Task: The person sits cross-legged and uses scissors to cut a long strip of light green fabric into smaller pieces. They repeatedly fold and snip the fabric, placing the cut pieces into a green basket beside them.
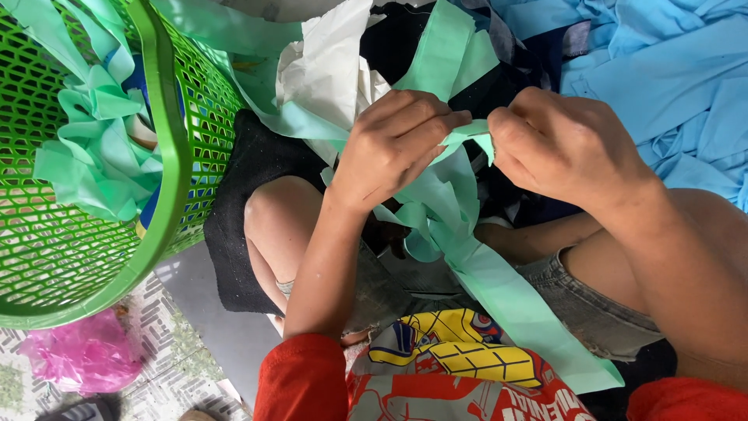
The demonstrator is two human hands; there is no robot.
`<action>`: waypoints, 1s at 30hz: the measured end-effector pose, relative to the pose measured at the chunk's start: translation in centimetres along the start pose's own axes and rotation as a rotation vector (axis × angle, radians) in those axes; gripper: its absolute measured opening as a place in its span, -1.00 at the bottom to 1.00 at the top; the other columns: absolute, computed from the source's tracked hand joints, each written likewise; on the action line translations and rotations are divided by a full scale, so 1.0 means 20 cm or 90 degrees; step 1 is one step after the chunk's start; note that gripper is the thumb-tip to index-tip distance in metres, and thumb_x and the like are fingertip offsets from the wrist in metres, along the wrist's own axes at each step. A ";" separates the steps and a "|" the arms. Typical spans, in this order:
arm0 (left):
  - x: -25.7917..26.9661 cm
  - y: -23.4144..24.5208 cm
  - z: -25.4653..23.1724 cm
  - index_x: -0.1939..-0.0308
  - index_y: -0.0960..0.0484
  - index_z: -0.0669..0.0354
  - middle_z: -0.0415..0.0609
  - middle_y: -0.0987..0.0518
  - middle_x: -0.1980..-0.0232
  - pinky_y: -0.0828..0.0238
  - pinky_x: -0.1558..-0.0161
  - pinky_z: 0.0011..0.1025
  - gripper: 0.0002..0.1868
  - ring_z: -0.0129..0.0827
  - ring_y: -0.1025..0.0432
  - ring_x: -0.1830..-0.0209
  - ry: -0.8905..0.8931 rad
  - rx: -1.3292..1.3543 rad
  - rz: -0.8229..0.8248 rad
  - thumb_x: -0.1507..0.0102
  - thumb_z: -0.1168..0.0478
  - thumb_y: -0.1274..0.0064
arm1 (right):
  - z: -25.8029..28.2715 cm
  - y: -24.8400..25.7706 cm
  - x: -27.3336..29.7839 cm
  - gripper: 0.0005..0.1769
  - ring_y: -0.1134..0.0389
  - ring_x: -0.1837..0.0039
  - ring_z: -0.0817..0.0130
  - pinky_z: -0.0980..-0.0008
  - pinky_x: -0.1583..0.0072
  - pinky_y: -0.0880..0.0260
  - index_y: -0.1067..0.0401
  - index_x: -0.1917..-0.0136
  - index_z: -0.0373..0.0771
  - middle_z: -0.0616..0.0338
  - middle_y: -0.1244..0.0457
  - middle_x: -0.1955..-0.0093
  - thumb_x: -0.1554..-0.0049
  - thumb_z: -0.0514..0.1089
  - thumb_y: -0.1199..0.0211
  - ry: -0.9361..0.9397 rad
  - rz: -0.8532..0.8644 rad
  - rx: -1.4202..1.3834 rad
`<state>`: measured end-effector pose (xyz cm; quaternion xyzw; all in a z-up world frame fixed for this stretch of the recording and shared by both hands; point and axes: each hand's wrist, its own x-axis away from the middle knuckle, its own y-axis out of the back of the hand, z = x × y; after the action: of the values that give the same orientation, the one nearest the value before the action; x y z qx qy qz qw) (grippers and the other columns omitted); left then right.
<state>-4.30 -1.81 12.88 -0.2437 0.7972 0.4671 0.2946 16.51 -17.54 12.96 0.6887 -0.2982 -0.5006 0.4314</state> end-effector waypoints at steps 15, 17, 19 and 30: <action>0.01 0.01 0.00 -0.01 -0.63 0.27 -0.04 -0.52 0.17 -0.40 0.09 -0.32 -0.84 -0.20 -0.45 0.14 -0.013 -0.060 -0.022 -0.49 0.37 0.08 | 0.01 -0.04 0.03 -0.73 -0.02 0.36 0.32 0.32 0.37 -0.09 -0.30 -0.02 -0.23 0.22 -0.04 0.30 -0.19 -0.49 -0.28 -0.035 0.031 -0.037; 0.01 -0.01 0.00 0.01 -0.62 0.29 -0.03 -0.52 0.18 -0.37 0.12 -0.32 -0.87 -0.19 -0.44 0.17 -0.018 -0.069 -0.025 -0.48 0.37 0.06 | 0.02 -0.04 0.02 -0.73 -0.03 0.37 0.32 0.32 0.38 -0.10 -0.30 -0.05 -0.24 0.19 -0.08 0.29 -0.21 -0.49 -0.29 -0.028 0.026 -0.024; 0.01 -0.03 0.00 0.03 -0.61 0.30 -0.02 -0.52 0.19 -0.35 0.15 -0.31 -0.89 -0.18 -0.44 0.20 -0.021 -0.080 -0.029 -0.47 0.37 0.03 | 0.03 -0.03 0.01 -0.72 -0.04 0.38 0.33 0.33 0.38 -0.11 -0.29 -0.08 -0.25 0.16 -0.12 0.29 -0.23 -0.48 -0.30 -0.020 0.019 -0.014; 0.00 -0.02 0.01 0.05 -0.58 0.33 0.04 -0.52 0.21 -0.31 0.18 -0.24 -0.75 -0.08 -0.40 0.27 0.057 0.134 0.009 -0.50 0.20 0.12 | 0.00 0.00 0.03 -0.72 -0.07 0.34 0.33 0.35 0.34 -0.09 -0.35 -0.06 -0.18 0.23 -0.13 0.25 -0.15 -0.43 -0.28 -0.012 0.023 0.042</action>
<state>-4.04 -1.74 12.58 -0.2265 0.8559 0.3716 0.2794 16.79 -18.10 12.79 0.6921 -0.3310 -0.4890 0.4150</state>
